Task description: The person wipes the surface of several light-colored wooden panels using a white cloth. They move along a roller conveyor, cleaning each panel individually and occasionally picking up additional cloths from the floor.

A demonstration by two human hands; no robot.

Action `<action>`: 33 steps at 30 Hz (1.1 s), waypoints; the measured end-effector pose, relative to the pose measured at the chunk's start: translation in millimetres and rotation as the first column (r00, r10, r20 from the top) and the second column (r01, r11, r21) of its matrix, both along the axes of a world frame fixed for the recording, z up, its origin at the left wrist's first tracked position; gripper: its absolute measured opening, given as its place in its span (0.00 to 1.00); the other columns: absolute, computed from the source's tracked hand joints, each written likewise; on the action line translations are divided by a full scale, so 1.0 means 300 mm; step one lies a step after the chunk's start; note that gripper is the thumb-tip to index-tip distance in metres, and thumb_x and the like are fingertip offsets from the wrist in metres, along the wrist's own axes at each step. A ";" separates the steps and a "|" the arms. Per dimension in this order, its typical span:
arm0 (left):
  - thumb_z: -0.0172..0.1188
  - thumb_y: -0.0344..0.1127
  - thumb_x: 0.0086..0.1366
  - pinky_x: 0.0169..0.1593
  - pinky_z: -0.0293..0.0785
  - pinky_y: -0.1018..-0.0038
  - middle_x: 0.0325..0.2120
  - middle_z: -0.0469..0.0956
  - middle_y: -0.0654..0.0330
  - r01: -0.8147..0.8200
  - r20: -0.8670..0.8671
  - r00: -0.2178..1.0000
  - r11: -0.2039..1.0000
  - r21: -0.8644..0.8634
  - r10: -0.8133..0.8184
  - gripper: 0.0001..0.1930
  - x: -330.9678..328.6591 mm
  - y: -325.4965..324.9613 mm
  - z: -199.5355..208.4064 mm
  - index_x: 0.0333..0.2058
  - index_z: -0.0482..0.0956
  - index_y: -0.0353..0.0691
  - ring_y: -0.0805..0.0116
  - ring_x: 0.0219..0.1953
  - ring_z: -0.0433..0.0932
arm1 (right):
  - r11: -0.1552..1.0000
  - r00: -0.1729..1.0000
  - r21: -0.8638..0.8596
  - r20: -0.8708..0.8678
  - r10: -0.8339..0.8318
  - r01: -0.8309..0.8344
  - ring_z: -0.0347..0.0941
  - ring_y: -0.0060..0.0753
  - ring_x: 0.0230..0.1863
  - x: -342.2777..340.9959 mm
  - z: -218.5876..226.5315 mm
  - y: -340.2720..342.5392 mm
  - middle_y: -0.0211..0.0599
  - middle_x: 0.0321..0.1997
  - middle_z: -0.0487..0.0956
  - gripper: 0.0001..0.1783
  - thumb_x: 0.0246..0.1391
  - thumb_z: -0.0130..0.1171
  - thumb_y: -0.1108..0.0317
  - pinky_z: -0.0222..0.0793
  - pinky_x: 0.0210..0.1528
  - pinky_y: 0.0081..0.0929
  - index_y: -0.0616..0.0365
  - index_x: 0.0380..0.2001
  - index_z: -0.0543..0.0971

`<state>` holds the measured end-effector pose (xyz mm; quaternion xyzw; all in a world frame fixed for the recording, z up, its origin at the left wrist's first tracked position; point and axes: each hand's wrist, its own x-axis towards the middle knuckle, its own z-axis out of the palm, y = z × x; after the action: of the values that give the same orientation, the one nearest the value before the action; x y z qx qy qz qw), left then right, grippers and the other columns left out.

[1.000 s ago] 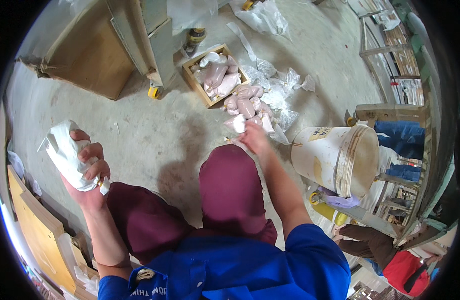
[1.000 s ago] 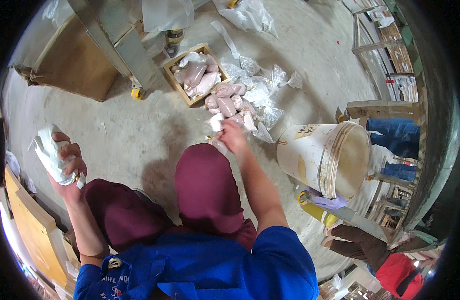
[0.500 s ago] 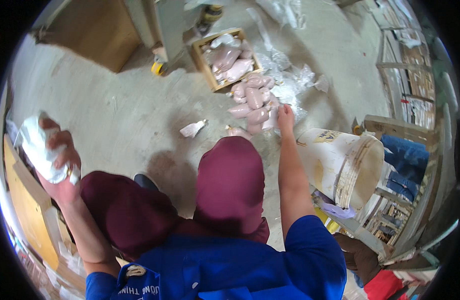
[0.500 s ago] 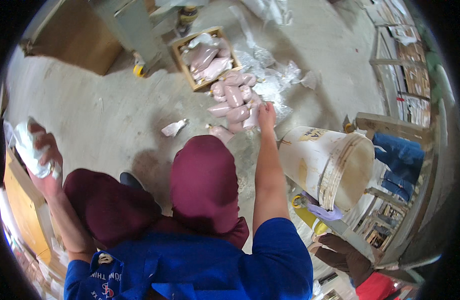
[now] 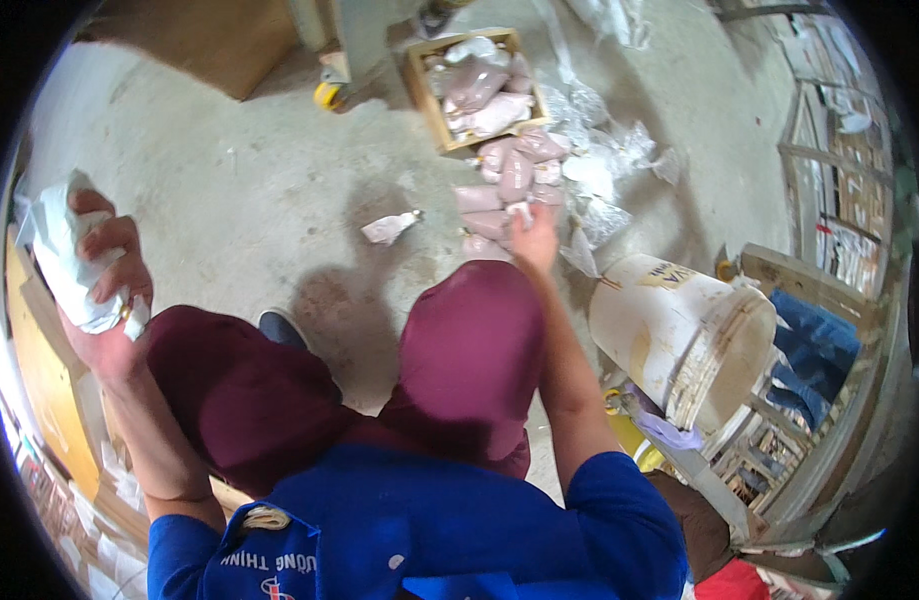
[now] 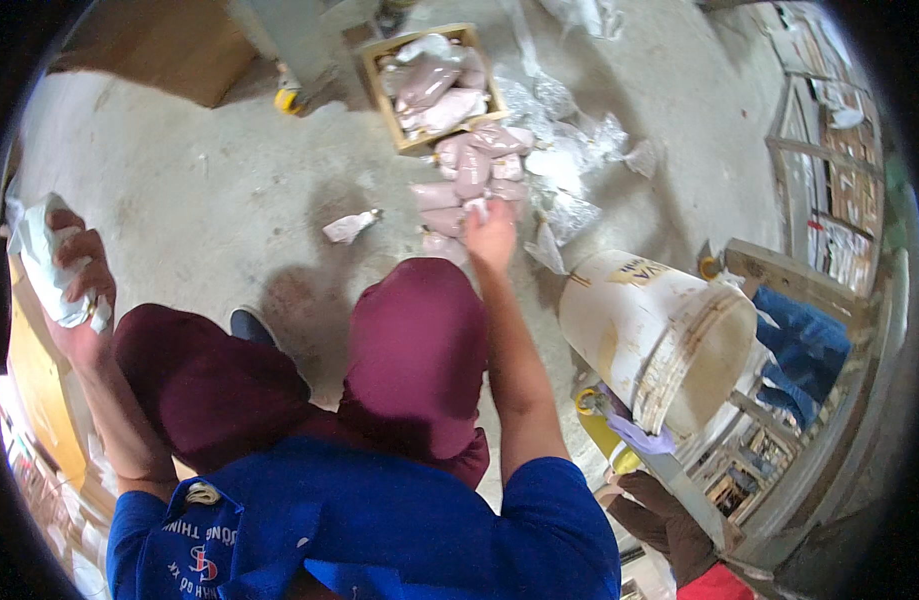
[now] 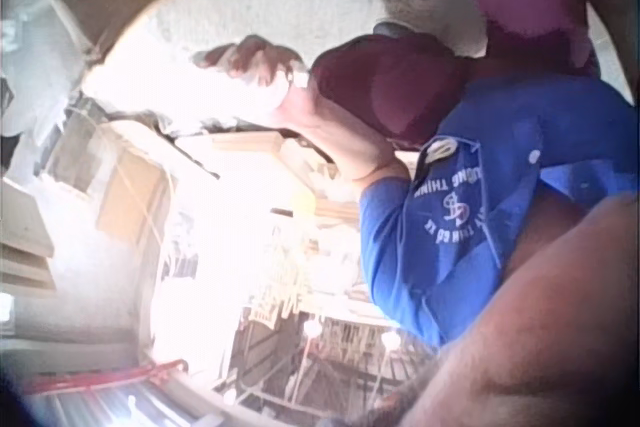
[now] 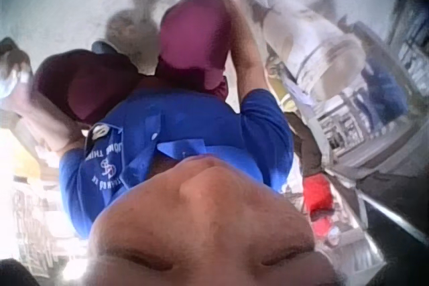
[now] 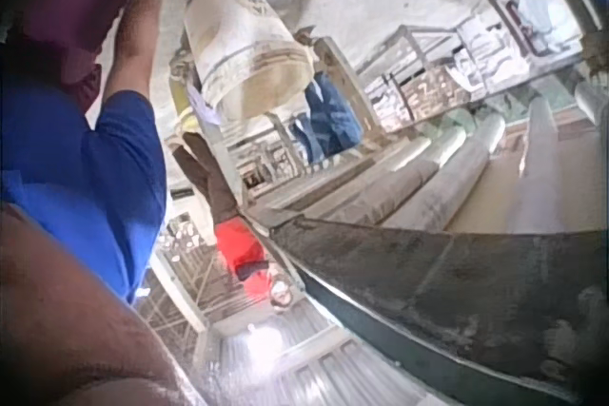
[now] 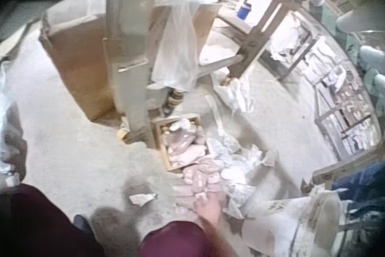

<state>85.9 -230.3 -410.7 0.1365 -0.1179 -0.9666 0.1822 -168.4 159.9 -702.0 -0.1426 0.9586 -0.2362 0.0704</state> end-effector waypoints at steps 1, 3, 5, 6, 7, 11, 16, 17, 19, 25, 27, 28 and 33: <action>0.48 0.44 0.67 0.27 0.68 0.75 0.39 0.68 0.55 -0.020 -0.014 1.000 1.000 -0.005 0.020 0.21 -0.028 0.013 0.002 0.53 0.61 0.40 0.67 0.35 0.69 | 1.000 0.999 -0.017 -0.038 0.003 -0.004 0.71 0.55 0.40 0.033 0.016 -0.029 0.52 0.36 0.74 0.18 0.49 0.58 0.59 0.67 0.43 0.45 0.63 0.37 0.72; 0.46 0.44 0.67 0.27 0.69 0.75 0.43 0.68 0.56 -0.055 -0.027 0.998 0.998 -0.007 0.055 0.21 -0.040 0.024 0.004 0.53 0.61 0.40 0.66 0.36 0.69 | 0.999 0.999 -0.041 -0.039 0.018 -0.019 0.71 0.58 0.41 0.059 0.035 -0.060 0.54 0.38 0.74 0.18 0.50 0.57 0.58 0.67 0.43 0.46 0.62 0.38 0.72; 0.45 0.44 0.68 0.27 0.70 0.75 0.46 0.68 0.58 -0.051 -0.030 0.998 0.999 0.018 0.051 0.20 -0.039 0.008 -0.036 0.54 0.60 0.40 0.66 0.37 0.69 | 0.999 1.000 -0.039 0.029 0.007 -0.006 0.72 0.58 0.40 0.066 0.056 -0.060 0.54 0.38 0.75 0.19 0.50 0.56 0.58 0.67 0.42 0.47 0.61 0.40 0.71; 0.44 0.44 0.68 0.27 0.70 0.74 0.46 0.68 0.58 -0.034 -0.033 0.999 0.999 0.019 0.034 0.20 -0.035 0.003 -0.042 0.54 0.60 0.40 0.66 0.37 0.69 | 1.000 0.997 -0.018 0.070 0.027 -0.026 0.72 0.58 0.40 0.065 0.074 -0.057 0.54 0.38 0.76 0.19 0.51 0.56 0.58 0.68 0.41 0.46 0.61 0.40 0.72; 0.44 0.44 0.68 0.27 0.70 0.74 0.47 0.68 0.59 -0.019 -0.033 0.999 1.000 0.019 0.019 0.20 -0.029 0.000 -0.047 0.54 0.60 0.40 0.66 0.37 0.69 | 0.999 0.992 0.002 0.113 0.048 -0.049 0.73 0.58 0.40 0.058 0.096 -0.045 0.54 0.39 0.76 0.19 0.51 0.56 0.57 0.68 0.41 0.45 0.61 0.40 0.72; 0.44 0.44 0.68 0.29 0.70 0.75 0.44 0.68 0.56 -0.094 0.013 0.995 0.995 0.008 0.094 0.21 -0.033 0.023 -0.021 0.54 0.60 0.40 0.66 0.37 0.70 | 0.999 0.972 0.050 0.235 -0.003 -0.009 0.75 0.53 0.38 -0.022 0.123 0.055 0.53 0.38 0.77 0.20 0.51 0.56 0.57 0.69 0.39 0.41 0.61 0.41 0.74; 0.43 0.44 0.69 0.28 0.66 0.75 0.39 0.67 0.57 -0.107 0.054 0.993 0.994 0.016 0.106 0.19 0.027 -0.014 0.030 0.53 0.61 0.39 0.68 0.33 0.67 | 0.942 0.938 -0.206 -0.170 -0.302 0.266 0.66 0.46 0.54 -0.333 0.075 0.262 0.49 0.54 0.70 0.25 0.49 0.60 0.57 0.70 0.42 0.39 0.55 0.49 0.72; 0.41 0.43 0.69 0.29 0.65 0.75 0.38 0.67 0.58 -0.103 0.028 0.994 0.994 0.046 0.102 0.19 0.061 -0.041 0.014 0.53 0.62 0.39 0.68 0.33 0.66 | 0.944 0.919 -0.176 -0.236 -0.314 0.278 0.60 0.49 0.60 -0.401 0.068 0.280 0.50 0.60 0.64 0.32 0.48 0.62 0.53 0.70 0.44 0.40 0.52 0.55 0.68; 0.37 0.42 0.70 0.30 0.62 0.76 0.34 0.64 0.59 -0.171 0.063 0.984 0.985 0.038 0.168 0.18 0.109 -0.018 0.038 0.52 0.62 0.39 0.70 0.31 0.63 | 0.759 0.789 -0.227 0.265 -0.555 0.610 0.55 0.54 0.62 -0.461 0.094 0.126 0.49 0.66 0.53 0.44 0.44 0.63 0.46 0.66 0.50 0.48 0.50 0.61 0.59; 0.36 0.36 0.69 0.29 0.58 0.76 0.29 0.60 0.61 -0.278 0.095 0.957 0.960 0.035 0.274 0.13 0.254 -0.014 0.088 0.47 0.64 0.39 0.73 0.27 0.59 | 0.864 0.824 -0.032 0.321 -0.467 0.503 0.39 0.61 0.69 -0.665 0.087 -0.102 0.55 0.70 0.41 0.61 0.34 0.59 0.29 0.40 0.63 0.65 0.40 0.68 0.46; 0.38 0.35 0.68 0.29 0.58 0.76 0.29 0.59 0.62 -0.343 0.117 0.934 0.939 0.034 0.337 0.11 0.303 0.000 0.108 0.45 0.64 0.39 0.73 0.27 0.59 | 0.955 0.944 0.120 0.156 -0.289 0.273 0.34 0.55 0.71 -0.700 0.035 -0.152 0.58 0.70 0.43 0.57 0.36 0.54 0.26 0.33 0.65 0.64 0.44 0.67 0.51; 0.39 0.35 0.68 0.29 0.58 0.76 0.28 0.59 0.62 -0.393 0.143 0.912 0.918 0.046 0.383 0.10 0.327 0.007 0.118 0.43 0.64 0.39 0.73 0.27 0.58 | 0.961 0.957 0.203 0.184 -0.224 0.186 0.35 0.54 0.71 -0.711 0.018 -0.159 0.60 0.69 0.46 0.55 0.38 0.54 0.27 0.34 0.65 0.63 0.45 0.65 0.55; 0.39 0.34 0.67 0.29 0.58 0.75 0.27 0.58 0.62 -0.523 0.188 0.843 0.850 0.062 0.505 0.08 0.423 0.006 0.144 0.39 0.64 0.39 0.72 0.25 0.58 | 0.949 0.999 0.315 0.029 -0.018 0.008 0.49 0.55 0.66 -0.711 -0.081 -0.124 0.61 0.60 0.63 0.37 0.42 0.59 0.46 0.45 0.64 0.55 0.56 0.53 0.72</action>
<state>212.7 -228.6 -367.5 0.2522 -0.0380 -0.8726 0.4165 -381.6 122.6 -726.3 -0.1194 0.9837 -0.0828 0.1056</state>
